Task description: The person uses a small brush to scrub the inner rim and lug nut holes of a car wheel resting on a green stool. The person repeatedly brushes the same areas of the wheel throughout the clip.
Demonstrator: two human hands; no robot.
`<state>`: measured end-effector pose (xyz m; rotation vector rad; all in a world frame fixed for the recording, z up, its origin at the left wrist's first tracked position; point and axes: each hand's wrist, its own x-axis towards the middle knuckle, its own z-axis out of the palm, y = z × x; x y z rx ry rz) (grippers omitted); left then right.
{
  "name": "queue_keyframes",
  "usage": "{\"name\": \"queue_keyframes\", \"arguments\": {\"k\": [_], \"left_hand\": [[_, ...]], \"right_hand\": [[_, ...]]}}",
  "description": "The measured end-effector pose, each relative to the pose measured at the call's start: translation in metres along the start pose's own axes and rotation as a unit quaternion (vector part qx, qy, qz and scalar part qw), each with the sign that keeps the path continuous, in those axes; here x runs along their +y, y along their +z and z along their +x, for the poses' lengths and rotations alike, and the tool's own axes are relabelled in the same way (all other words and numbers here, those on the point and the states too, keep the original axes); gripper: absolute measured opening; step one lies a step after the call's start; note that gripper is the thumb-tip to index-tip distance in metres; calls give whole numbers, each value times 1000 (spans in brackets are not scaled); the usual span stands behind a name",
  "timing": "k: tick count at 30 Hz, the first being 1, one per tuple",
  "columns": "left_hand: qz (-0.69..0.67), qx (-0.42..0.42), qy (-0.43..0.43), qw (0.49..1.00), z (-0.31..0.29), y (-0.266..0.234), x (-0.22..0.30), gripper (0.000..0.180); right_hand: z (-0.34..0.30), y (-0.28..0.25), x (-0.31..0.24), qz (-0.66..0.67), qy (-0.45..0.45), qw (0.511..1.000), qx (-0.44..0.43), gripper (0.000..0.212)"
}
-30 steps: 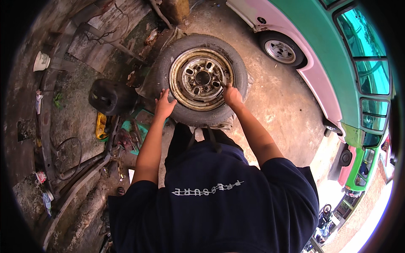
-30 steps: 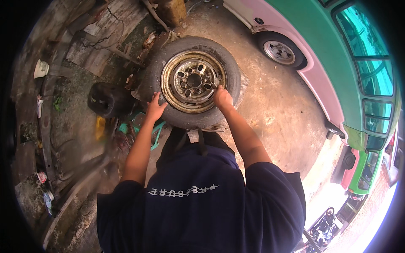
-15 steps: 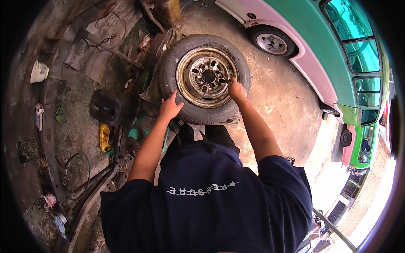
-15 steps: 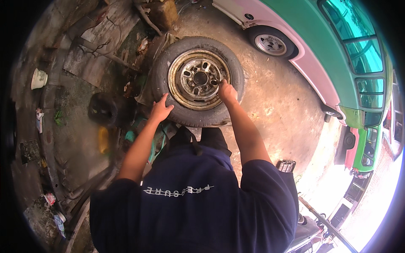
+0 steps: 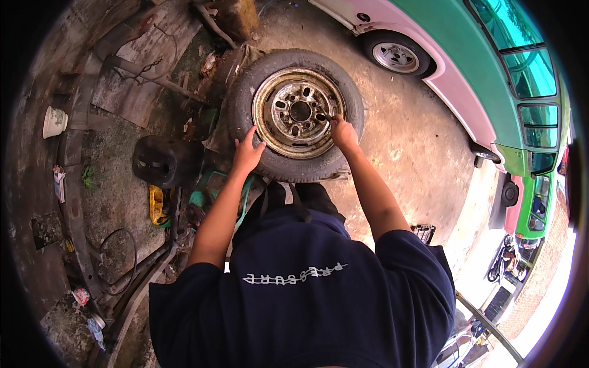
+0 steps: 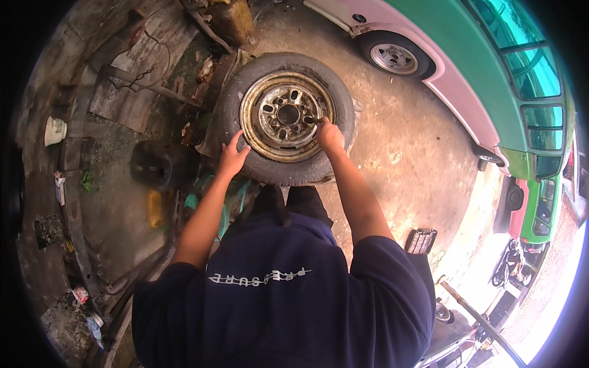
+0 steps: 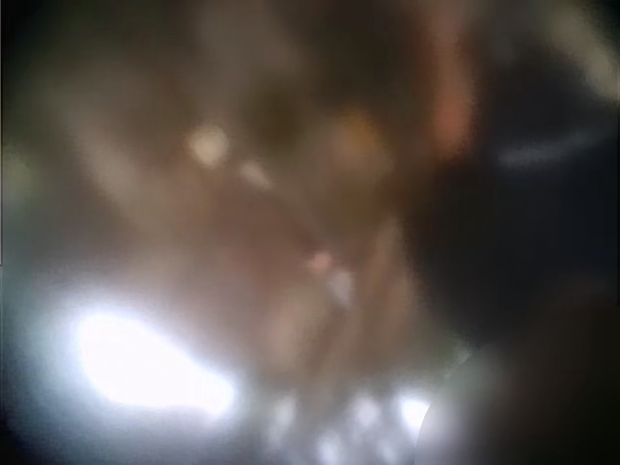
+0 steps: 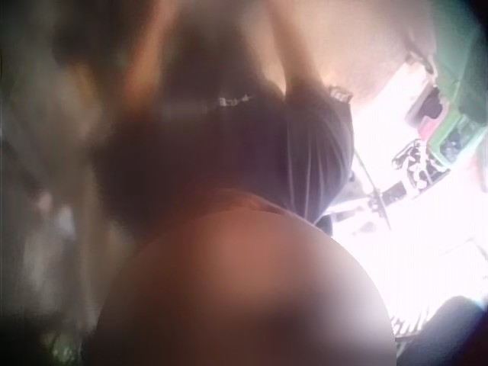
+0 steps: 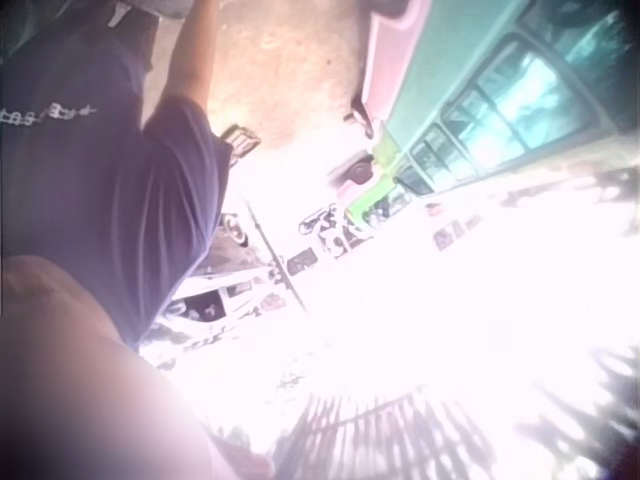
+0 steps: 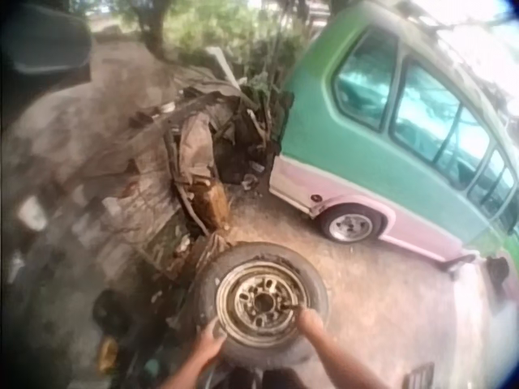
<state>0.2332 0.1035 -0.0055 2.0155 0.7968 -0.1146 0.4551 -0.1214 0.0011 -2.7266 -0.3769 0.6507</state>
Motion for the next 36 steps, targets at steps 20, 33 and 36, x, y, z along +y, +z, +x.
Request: {"name": "queue_keyframes", "arguments": {"k": [20,33,36], "left_hand": [[139,-16,-87,986,25,6,-5,77],[143,-8,-73,987,21,5,-8,76],[136,-11,-75,988,20,2,-7,76]], "right_hand": [[-16,-20,9,5,-39,999,17,27],[-10,-9,10,-4,-33,999,10,30],[-17,-10,16,23,-33,999,17,28]]}}
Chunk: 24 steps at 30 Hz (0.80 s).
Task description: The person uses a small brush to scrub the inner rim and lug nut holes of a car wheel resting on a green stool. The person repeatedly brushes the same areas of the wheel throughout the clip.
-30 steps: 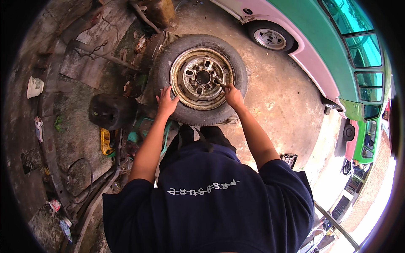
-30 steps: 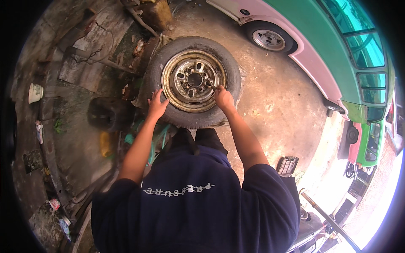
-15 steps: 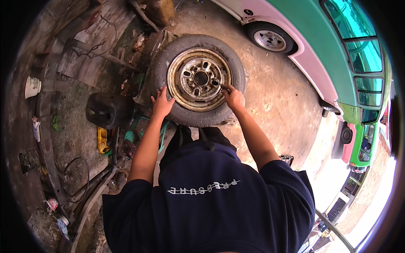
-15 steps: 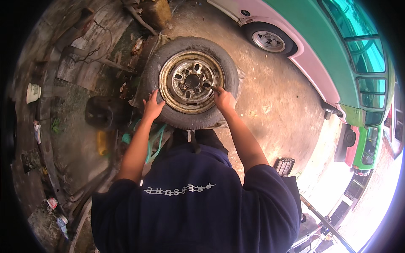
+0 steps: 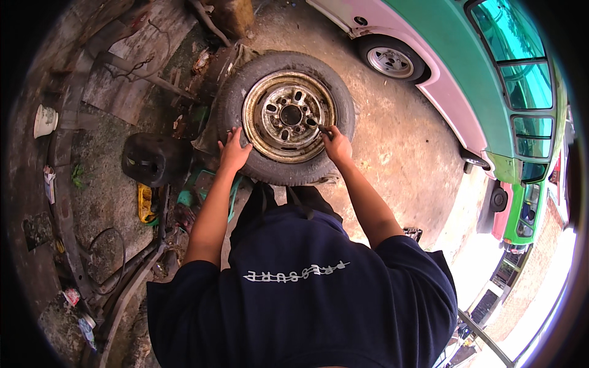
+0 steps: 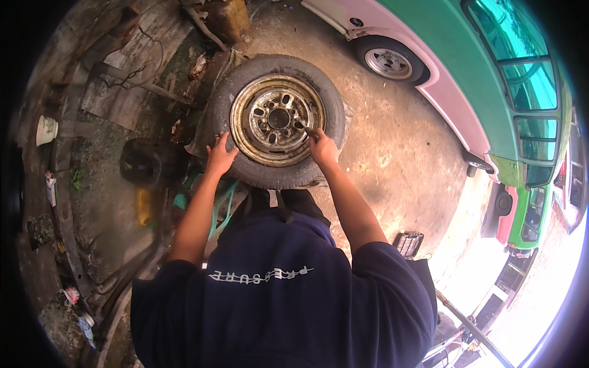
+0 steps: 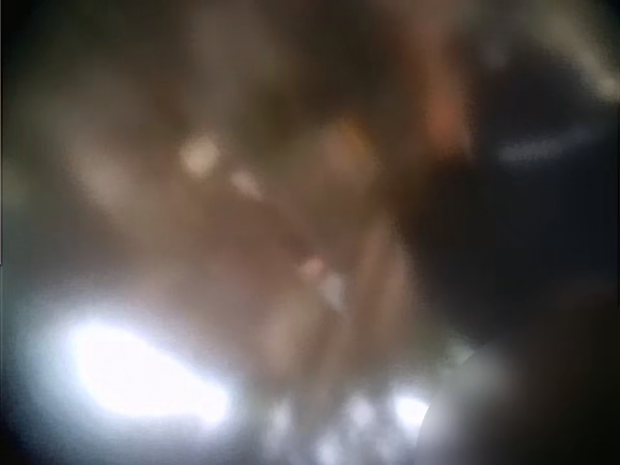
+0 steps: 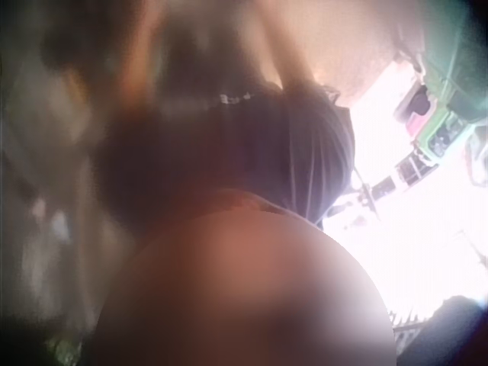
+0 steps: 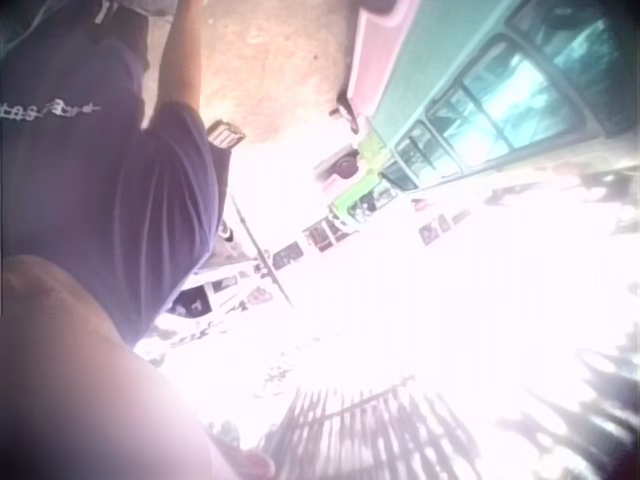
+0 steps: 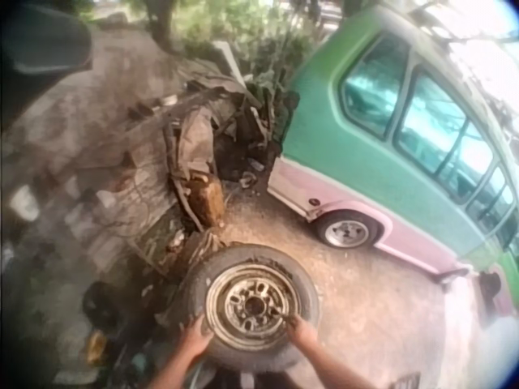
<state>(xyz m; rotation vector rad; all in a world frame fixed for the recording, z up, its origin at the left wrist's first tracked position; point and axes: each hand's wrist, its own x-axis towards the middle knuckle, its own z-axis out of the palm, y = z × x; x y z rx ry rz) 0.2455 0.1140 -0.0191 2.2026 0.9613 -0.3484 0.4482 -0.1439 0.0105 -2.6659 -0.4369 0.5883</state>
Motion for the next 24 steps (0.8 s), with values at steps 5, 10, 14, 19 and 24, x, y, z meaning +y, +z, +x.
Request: {"name": "queue_keyframes", "arguments": {"k": [5,10,14,19,24], "left_hand": [[1,5,7,1000,-1,2,-2,75],[-10,-1,4,1000,0,2,-2,75],[-11,-4,7,1000,0,1,-5,75],[-9,3,15,1000,1,5,-6,75],[-8,1,15,1000,0,3,-5,75]], "right_hand": [[16,9,6,57,-33,998,21,27],[18,23,5,16,-45,999,-12,29],[-8,11,4,13,-40,999,-30,30],[-2,-6,-4,27,-25,999,-2,28],[18,5,-16,-56,-52,997,-32,26]]}}
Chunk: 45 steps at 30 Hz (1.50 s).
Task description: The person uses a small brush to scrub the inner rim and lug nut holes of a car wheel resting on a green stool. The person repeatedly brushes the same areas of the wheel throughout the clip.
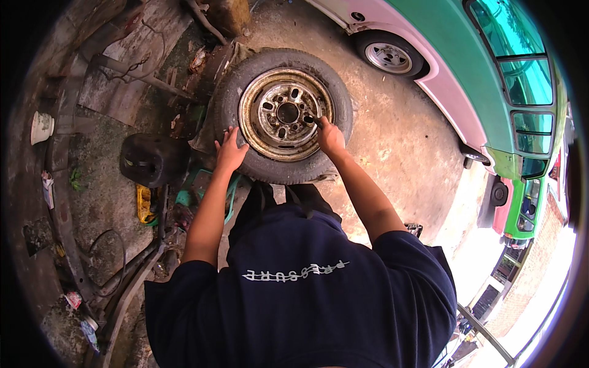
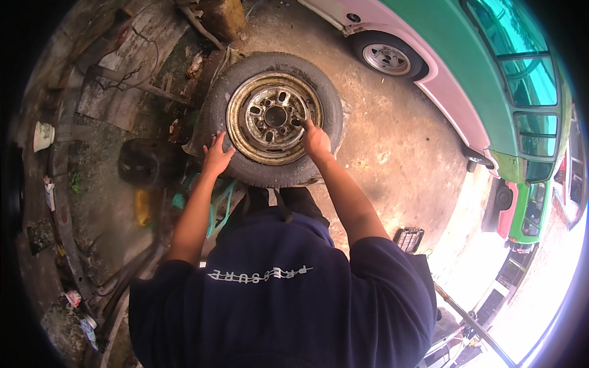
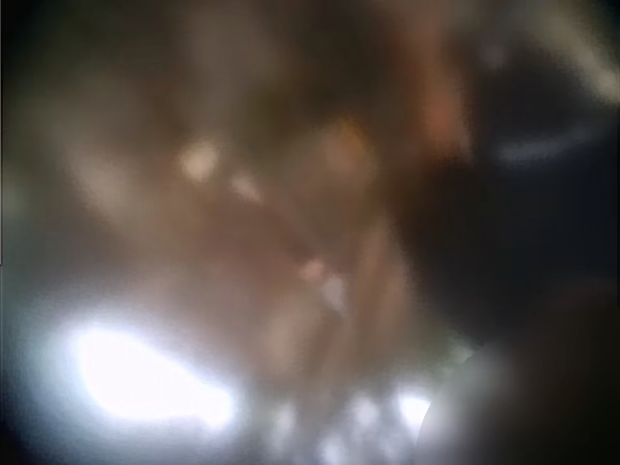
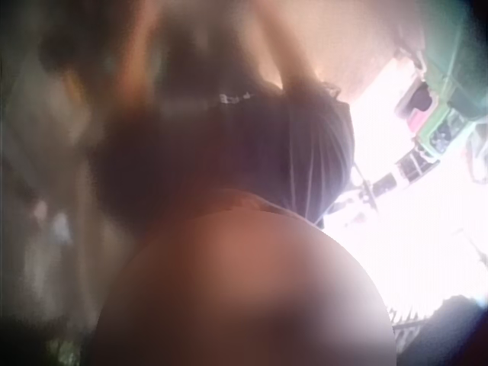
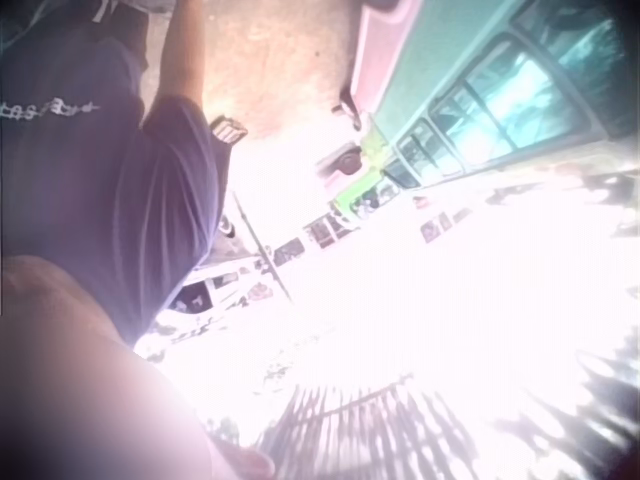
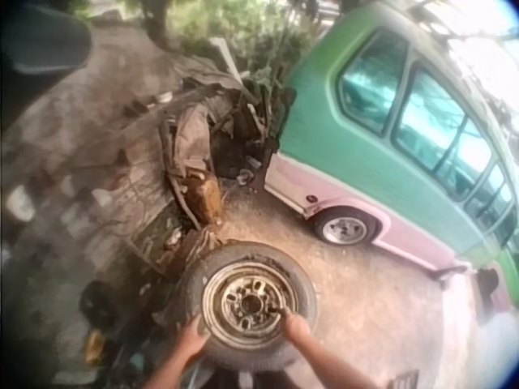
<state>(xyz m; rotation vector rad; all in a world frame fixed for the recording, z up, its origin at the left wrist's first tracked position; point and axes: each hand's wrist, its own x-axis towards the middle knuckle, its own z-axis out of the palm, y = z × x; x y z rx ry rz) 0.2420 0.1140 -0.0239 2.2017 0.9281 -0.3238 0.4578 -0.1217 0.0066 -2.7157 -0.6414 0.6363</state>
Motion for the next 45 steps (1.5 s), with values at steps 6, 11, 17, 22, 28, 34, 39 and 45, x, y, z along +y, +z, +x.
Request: {"name": "queue_keyframes", "arguments": {"k": [6,11,17,22,28,34,39,45], "left_hand": [[-2,-1,-5,1000,0,-3,0,74],[-13,1,-3,1000,1,0,-2,76],[-4,-5,-5,1000,1,-3,0,75],[-12,-6,-10,1000,0,-4,2,75],[-20,9,8,1000,-1,-1,-3,74],[-20,4,7,1000,0,-1,-4,74],[-23,0,7,1000,-1,-2,-3,75],[-22,-7,8,1000,-2,-2,-1,74]], "right_hand": [[-20,2,5,27,1,1000,-2,24],[-12,-6,12,77,-24,996,41,25],[7,2,0,-2,2,1000,-17,28],[-1,1,7,46,18,999,-19,27],[4,-5,22,106,-3,994,28,27],[13,9,10,55,18,998,0,30],[-1,-4,17,71,0,997,3,29],[3,-5,15,75,-15,996,50,28]]}}
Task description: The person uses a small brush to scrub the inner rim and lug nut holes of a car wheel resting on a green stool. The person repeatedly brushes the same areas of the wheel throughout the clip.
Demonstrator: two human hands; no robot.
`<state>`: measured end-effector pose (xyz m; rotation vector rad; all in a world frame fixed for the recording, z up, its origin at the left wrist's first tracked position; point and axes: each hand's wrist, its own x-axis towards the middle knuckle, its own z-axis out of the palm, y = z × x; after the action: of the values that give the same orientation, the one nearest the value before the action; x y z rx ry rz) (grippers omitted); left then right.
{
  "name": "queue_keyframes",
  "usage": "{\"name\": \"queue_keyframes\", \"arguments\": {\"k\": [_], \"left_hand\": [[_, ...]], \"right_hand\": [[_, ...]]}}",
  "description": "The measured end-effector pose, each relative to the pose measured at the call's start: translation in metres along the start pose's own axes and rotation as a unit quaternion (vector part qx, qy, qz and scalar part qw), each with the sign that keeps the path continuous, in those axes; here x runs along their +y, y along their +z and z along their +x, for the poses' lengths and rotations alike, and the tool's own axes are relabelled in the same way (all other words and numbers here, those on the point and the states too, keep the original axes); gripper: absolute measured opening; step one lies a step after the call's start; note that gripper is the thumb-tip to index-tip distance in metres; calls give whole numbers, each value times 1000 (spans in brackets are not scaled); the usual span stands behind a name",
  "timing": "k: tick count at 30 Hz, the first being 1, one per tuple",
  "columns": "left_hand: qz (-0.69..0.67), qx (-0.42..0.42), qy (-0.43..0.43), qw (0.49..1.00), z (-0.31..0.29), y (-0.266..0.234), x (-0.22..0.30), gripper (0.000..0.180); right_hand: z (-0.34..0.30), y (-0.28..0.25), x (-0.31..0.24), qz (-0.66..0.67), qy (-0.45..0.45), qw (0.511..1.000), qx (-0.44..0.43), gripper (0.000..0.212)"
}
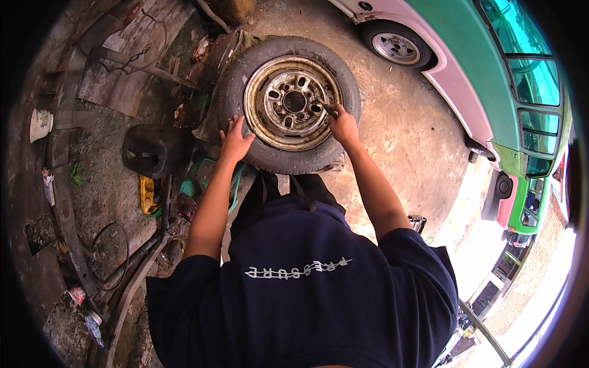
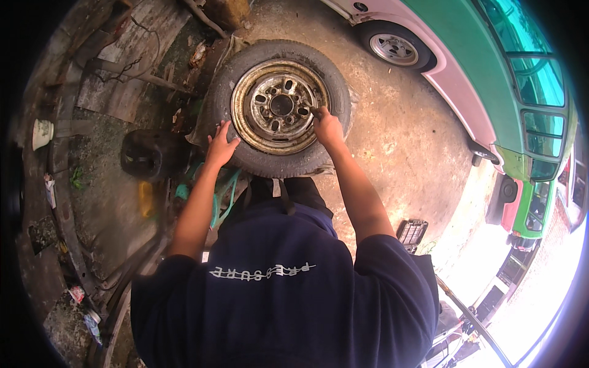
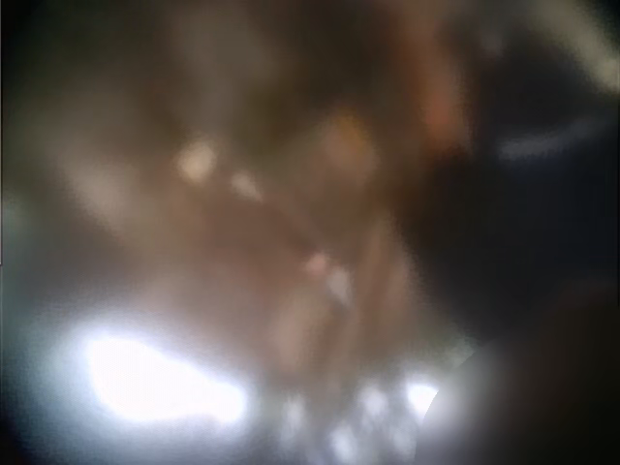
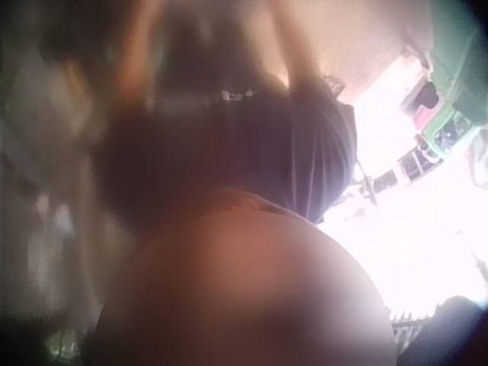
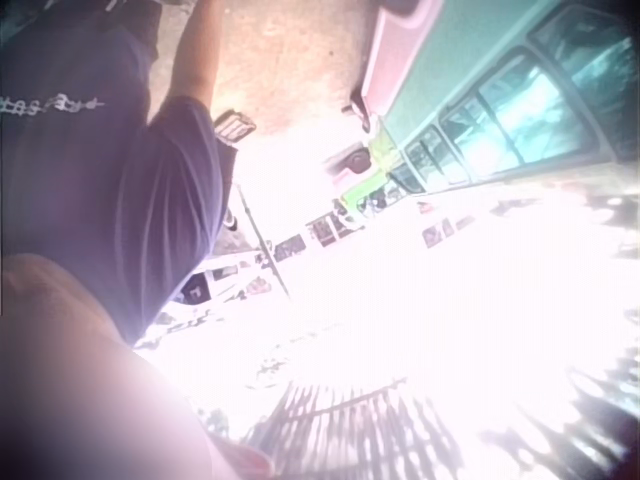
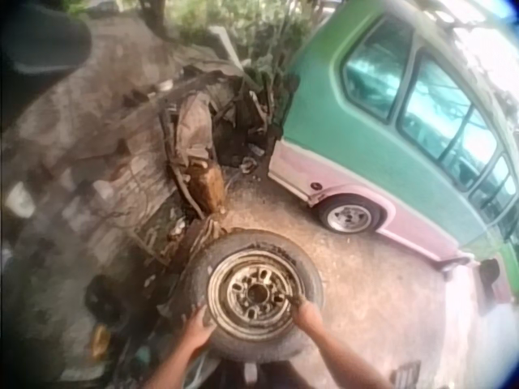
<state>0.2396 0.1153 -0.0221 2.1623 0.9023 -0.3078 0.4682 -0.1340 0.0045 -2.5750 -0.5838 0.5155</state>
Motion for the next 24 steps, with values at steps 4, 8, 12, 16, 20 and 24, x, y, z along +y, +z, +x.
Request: {"name": "queue_keyframes", "arguments": {"k": [4,8,12,16,20,24], "left_hand": [[0,4,11,1000,0,1,2,74],[6,32,33,999,2,5,5,74],[12,42,42,998,7,11,4,71],[5,43,51,998,15,15,3,72],[13,40,27,999,16,14,6,74],[45,25,-11,999,13,12,10,76]], "right_hand": [[3,14,-6,-45,23,998,-37,26],[-15,15,-2,-24,14,999,-20,27],[-24,8,1,32,6,999,14,29],[-9,11,-5,13,20,1000,14,26],[-2,17,-12,-14,40,999,-8,22],[-14,7,-9,-25,36,999,-27,24]]}}
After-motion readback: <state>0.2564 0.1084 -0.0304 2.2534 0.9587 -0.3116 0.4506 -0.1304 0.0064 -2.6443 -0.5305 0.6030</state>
